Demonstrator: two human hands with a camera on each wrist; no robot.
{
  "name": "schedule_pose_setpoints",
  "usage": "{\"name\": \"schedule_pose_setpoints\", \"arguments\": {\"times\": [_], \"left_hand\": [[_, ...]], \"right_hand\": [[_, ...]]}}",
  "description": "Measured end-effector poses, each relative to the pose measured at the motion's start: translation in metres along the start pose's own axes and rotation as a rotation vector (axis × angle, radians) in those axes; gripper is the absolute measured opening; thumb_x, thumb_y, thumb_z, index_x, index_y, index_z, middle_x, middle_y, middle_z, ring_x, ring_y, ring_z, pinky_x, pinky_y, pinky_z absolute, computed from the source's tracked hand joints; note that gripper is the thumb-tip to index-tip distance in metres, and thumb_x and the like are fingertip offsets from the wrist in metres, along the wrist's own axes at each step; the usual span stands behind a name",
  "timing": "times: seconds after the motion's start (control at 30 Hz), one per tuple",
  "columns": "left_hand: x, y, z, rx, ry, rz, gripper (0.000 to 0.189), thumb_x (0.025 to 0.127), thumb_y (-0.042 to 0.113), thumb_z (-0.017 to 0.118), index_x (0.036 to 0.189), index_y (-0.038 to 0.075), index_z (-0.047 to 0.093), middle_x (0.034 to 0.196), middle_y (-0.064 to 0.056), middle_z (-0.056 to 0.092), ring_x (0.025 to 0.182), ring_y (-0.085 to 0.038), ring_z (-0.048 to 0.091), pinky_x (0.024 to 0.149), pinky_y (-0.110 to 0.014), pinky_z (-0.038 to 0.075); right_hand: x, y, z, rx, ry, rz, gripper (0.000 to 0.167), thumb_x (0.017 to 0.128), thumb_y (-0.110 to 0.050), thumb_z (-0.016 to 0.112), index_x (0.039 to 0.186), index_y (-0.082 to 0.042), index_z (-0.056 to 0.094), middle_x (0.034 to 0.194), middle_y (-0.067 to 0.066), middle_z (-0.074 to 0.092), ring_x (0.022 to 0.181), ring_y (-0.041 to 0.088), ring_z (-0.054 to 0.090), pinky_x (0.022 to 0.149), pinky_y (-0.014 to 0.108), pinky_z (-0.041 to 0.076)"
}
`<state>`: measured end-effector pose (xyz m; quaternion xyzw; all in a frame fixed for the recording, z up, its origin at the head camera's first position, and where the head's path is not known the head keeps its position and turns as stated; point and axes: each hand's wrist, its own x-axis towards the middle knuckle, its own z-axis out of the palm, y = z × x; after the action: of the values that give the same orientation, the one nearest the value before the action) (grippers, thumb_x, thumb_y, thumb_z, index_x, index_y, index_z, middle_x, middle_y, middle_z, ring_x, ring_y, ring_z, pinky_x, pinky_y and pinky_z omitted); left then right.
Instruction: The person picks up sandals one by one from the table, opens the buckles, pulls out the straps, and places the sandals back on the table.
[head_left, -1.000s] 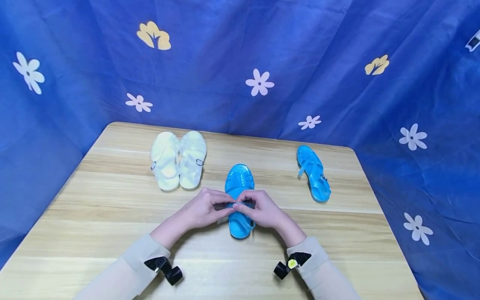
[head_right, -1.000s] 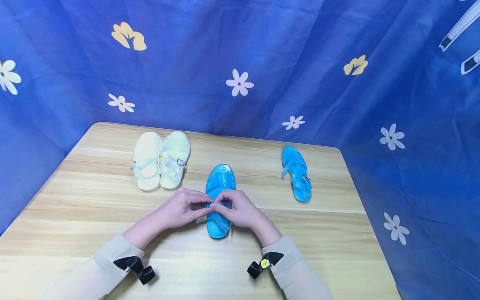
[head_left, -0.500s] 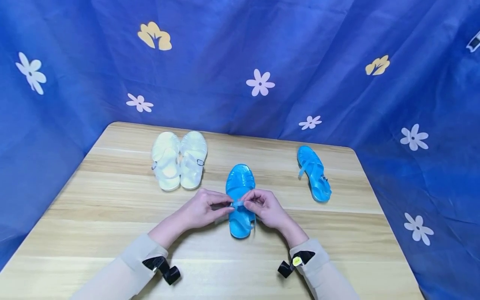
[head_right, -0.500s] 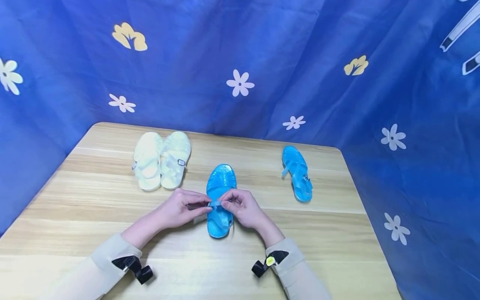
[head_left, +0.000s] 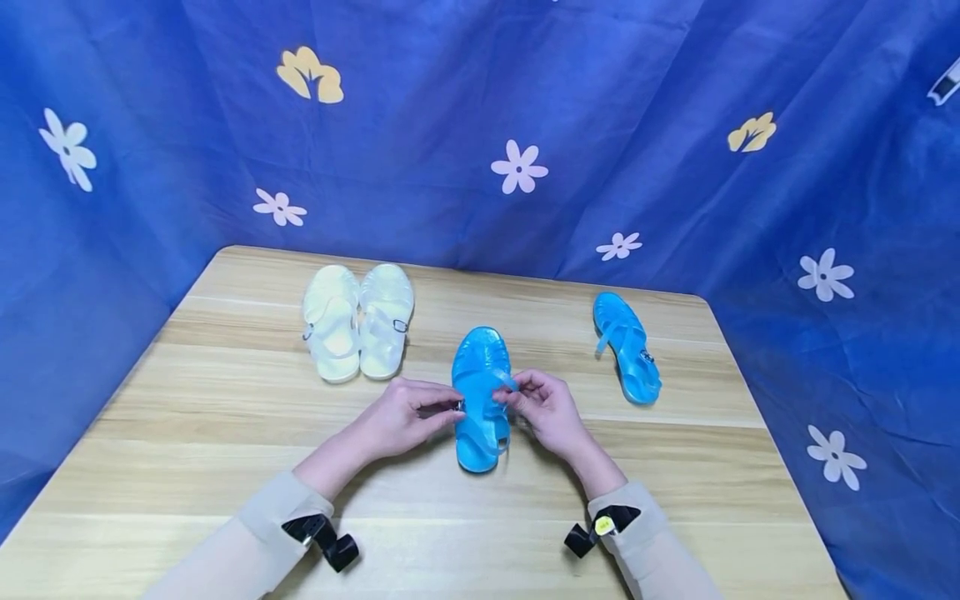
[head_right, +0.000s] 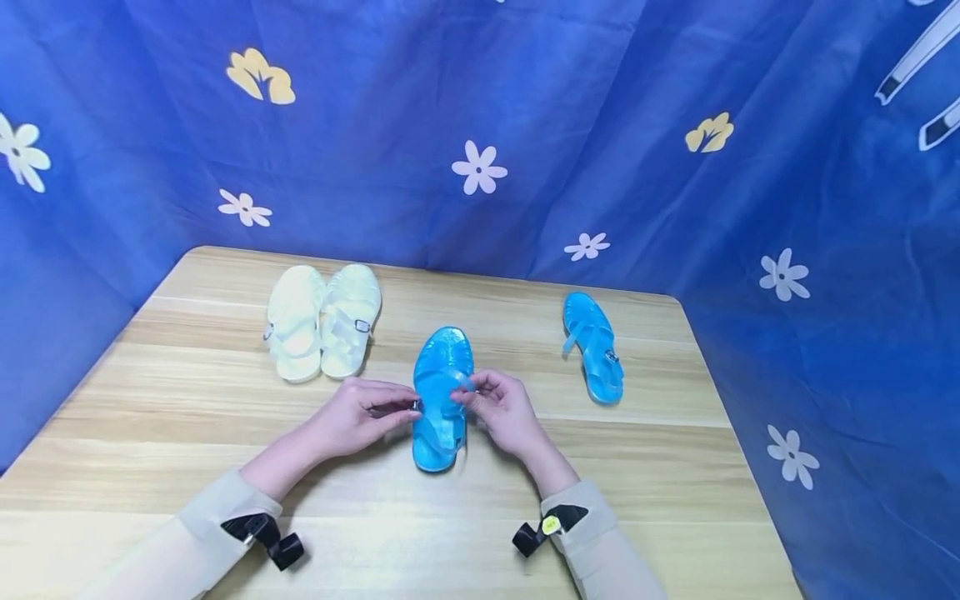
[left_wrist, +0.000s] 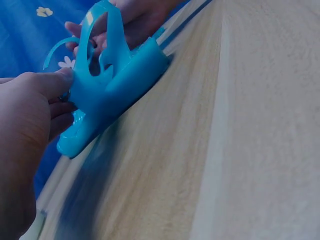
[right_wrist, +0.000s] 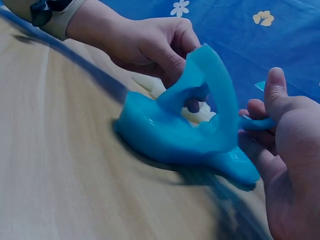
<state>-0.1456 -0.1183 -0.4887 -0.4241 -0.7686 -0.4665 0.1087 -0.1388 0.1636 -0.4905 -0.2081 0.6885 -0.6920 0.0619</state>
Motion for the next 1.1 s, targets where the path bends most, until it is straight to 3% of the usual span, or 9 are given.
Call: {"name": "schedule_pose_setpoints", "arguments": {"times": [0.13, 0.37, 0.7, 1.1], "left_hand": [[0.001, -0.002, 0.002, 0.014, 0.012, 0.014, 0.024, 0.089, 0.005, 0.086, 0.111, -0.001, 0.08, 0.11, -0.009, 0.079, 0.101, -0.022, 0.077, 0.089, -0.031, 0.061], [0.002, -0.002, 0.003, 0.049, 0.031, -0.012, 0.026, 0.09, 0.009, 0.086, 0.113, -0.001, 0.08, 0.112, -0.008, 0.079, 0.103, -0.022, 0.077, 0.089, -0.031, 0.061], [0.009, -0.003, 0.008, 0.121, 0.071, -0.049, 0.025, 0.09, 0.012, 0.086, 0.112, 0.001, 0.081, 0.109, -0.006, 0.079, 0.101, -0.021, 0.077, 0.088, -0.036, 0.062], [0.026, -0.007, 0.019, 0.135, 0.1, -0.087, 0.025, 0.093, 0.015, 0.085, 0.113, 0.001, 0.081, 0.109, -0.009, 0.079, 0.103, -0.022, 0.076, 0.087, -0.035, 0.062]], "right_hand": [[-0.001, -0.004, -0.009, -0.055, 0.074, -0.039, 0.015, 0.105, -0.003, 0.064, 0.112, 0.01, 0.066, 0.105, 0.019, 0.077, 0.101, 0.022, 0.076, 0.095, 0.036, 0.06], [-0.004, -0.01, -0.028, -0.042, 0.22, -0.113, 0.019, 0.105, 0.0, 0.063, 0.11, 0.018, 0.064, 0.096, 0.011, 0.079, 0.096, 0.022, 0.077, 0.095, 0.035, 0.059], [-0.01, -0.013, -0.045, -0.012, 0.295, -0.126, 0.026, 0.108, -0.002, 0.06, 0.113, 0.024, 0.06, 0.096, 0.01, 0.079, 0.095, 0.021, 0.077, 0.095, 0.037, 0.059], [-0.01, -0.017, -0.063, 0.042, 0.361, -0.162, 0.025, 0.108, -0.001, 0.06, 0.114, 0.023, 0.059, 0.095, 0.009, 0.078, 0.092, 0.021, 0.077, 0.097, 0.036, 0.058]]}}
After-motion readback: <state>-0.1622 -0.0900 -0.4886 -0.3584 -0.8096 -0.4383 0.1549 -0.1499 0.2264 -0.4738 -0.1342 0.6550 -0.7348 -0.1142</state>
